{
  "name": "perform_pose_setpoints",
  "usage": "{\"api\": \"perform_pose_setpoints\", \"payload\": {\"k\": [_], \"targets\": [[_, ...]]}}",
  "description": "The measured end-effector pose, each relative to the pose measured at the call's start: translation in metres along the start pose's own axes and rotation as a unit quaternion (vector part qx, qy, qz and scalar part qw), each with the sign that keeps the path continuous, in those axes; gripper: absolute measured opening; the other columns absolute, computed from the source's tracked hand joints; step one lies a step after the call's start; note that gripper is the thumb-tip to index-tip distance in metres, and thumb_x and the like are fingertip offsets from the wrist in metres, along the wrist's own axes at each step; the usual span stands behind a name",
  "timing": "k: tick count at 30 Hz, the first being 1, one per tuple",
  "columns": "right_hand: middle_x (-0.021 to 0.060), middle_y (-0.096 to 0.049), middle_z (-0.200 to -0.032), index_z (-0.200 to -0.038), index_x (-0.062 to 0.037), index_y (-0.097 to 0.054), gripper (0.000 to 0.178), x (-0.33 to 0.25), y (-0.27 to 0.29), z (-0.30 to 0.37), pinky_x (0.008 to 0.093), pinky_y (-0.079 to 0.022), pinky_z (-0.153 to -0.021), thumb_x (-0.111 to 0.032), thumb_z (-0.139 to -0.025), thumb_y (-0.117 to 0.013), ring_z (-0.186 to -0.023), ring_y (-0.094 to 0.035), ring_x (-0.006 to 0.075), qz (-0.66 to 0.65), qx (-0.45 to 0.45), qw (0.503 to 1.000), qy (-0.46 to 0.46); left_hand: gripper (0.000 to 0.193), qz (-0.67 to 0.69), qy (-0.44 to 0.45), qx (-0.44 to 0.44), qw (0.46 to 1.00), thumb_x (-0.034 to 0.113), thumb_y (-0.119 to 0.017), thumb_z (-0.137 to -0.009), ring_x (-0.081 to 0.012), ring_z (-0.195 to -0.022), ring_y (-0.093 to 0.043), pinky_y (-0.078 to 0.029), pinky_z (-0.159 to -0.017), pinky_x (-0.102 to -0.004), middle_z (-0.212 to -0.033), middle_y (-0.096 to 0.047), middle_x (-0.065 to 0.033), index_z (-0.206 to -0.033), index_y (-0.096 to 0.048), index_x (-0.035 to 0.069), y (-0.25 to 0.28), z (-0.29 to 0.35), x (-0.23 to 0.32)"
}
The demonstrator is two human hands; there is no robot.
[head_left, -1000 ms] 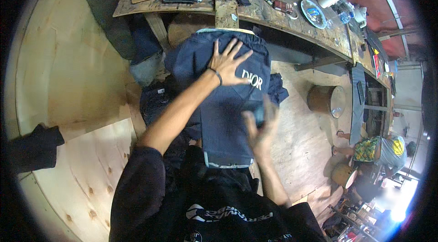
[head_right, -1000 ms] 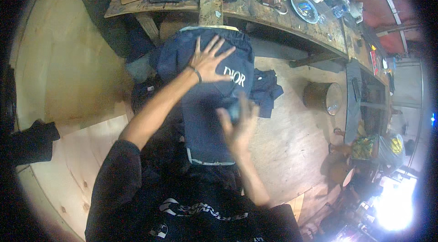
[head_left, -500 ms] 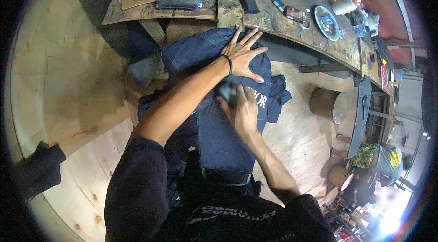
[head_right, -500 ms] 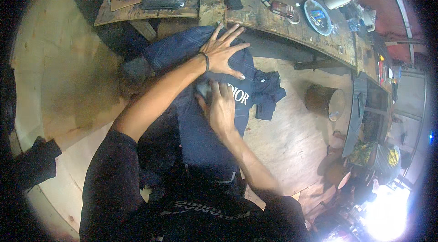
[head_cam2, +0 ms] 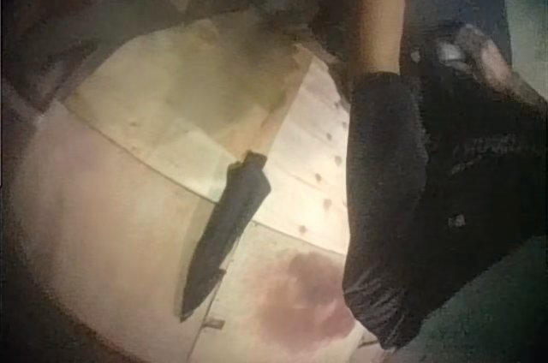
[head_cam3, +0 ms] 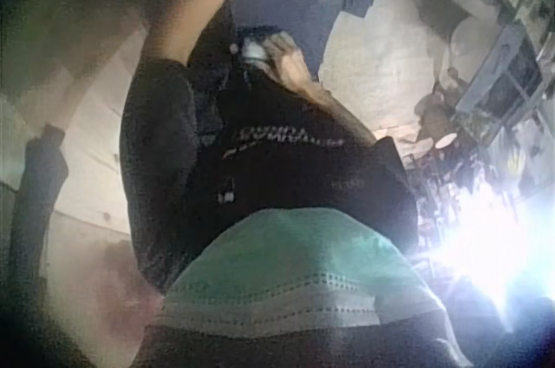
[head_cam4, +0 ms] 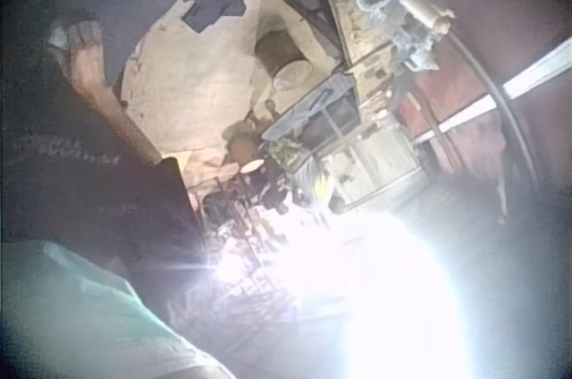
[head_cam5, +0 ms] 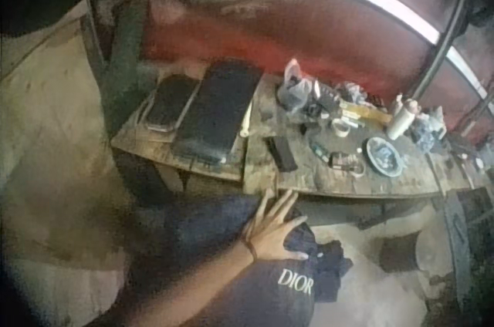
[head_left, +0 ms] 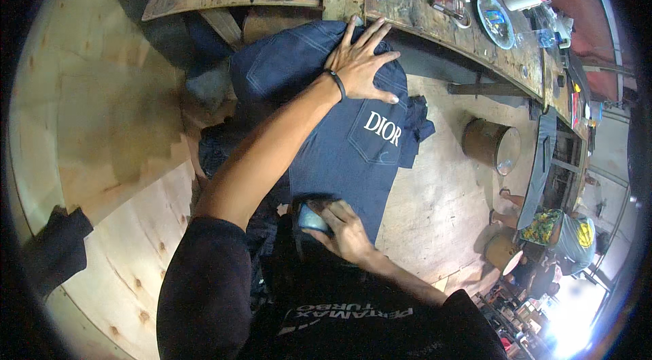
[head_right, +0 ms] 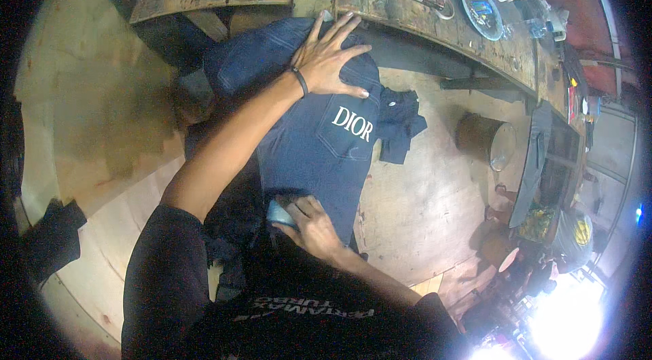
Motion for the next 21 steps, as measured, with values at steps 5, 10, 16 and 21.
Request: {"api": "perform_pose_setpoints", "payload": {"k": [5, 10, 16, 21], "targets": [[0.0198, -0.070, -0.112, -0.127, 0.0002, -0.068, 0.052, 0.018, 0.001, 0.019, 0.0478, -0.055, -0.089, -0.016, -0.083, -0.089, -0.101, -0.066, 0.0402, 0.083, 0.040, 0.985, -0.144, 0.107, -0.005, -0.002, 0.023, 1.000, 0.092, -0.070, -0.068, -0.0331, -0.165, -0.012, -0.002, -0.131, -0.0678, -0.175, -0.023, -0.0193, -0.151, -0.062, 0.026, -0.007, 0.001, 0.001], [0.0190, -0.064, -0.101, -0.123, 0.0006, -0.069, 0.046, 0.021, 0.015, 0.024, 0.0499, -0.053, -0.092, -0.019, -0.084, -0.085, -0.100, -0.061, 0.0418, 0.051, -0.093, 0.991, -0.082, 0.106, -0.011, -0.008, 0.023, 1.000, 0.093, -0.068, -0.069, -0.0327, -0.165, -0.012, -0.001, -0.131, -0.0688, -0.175, -0.024, -0.0186, -0.151, -0.062, 0.027, -0.015, 0.002, -0.008], [0.0212, -0.070, -0.116, -0.136, 0.0039, -0.064, 0.063, 0.017, -0.021, 0.101, 0.0455, -0.056, -0.091, -0.020, -0.084, -0.091, -0.103, -0.067, 0.0384, 0.023, -0.020, 0.994, -0.102, 0.093, -0.080, 0.043, -0.029, 0.995, 0.082, -0.071, -0.077, -0.0359, -0.165, -0.012, -0.001, -0.127, -0.0752, -0.176, -0.023, -0.0184, -0.151, -0.062, 0.028, 0.029, 0.003, 0.039], [0.0222, -0.069, -0.122, -0.143, 0.0016, -0.061, 0.065, 0.002, -0.022, 0.120, 0.0469, -0.055, -0.094, -0.019, -0.087, -0.087, -0.110, -0.066, 0.0386, 0.003, -0.077, 0.996, -0.034, 0.122, 0.005, 0.061, -0.087, 0.994, 0.089, -0.072, -0.069, -0.0391, -0.165, -0.014, -0.001, -0.122, -0.0830, -0.177, -0.017, -0.0205, -0.169, -0.033, 0.029, 0.025, 0.045, 0.075]]}}
Point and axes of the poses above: each hand's wrist, its own z-axis away from the middle knuckle, its own y-axis out of the back of the hand, x = y × z, the point moved 1 cm from there along -z, towards the middle knuckle
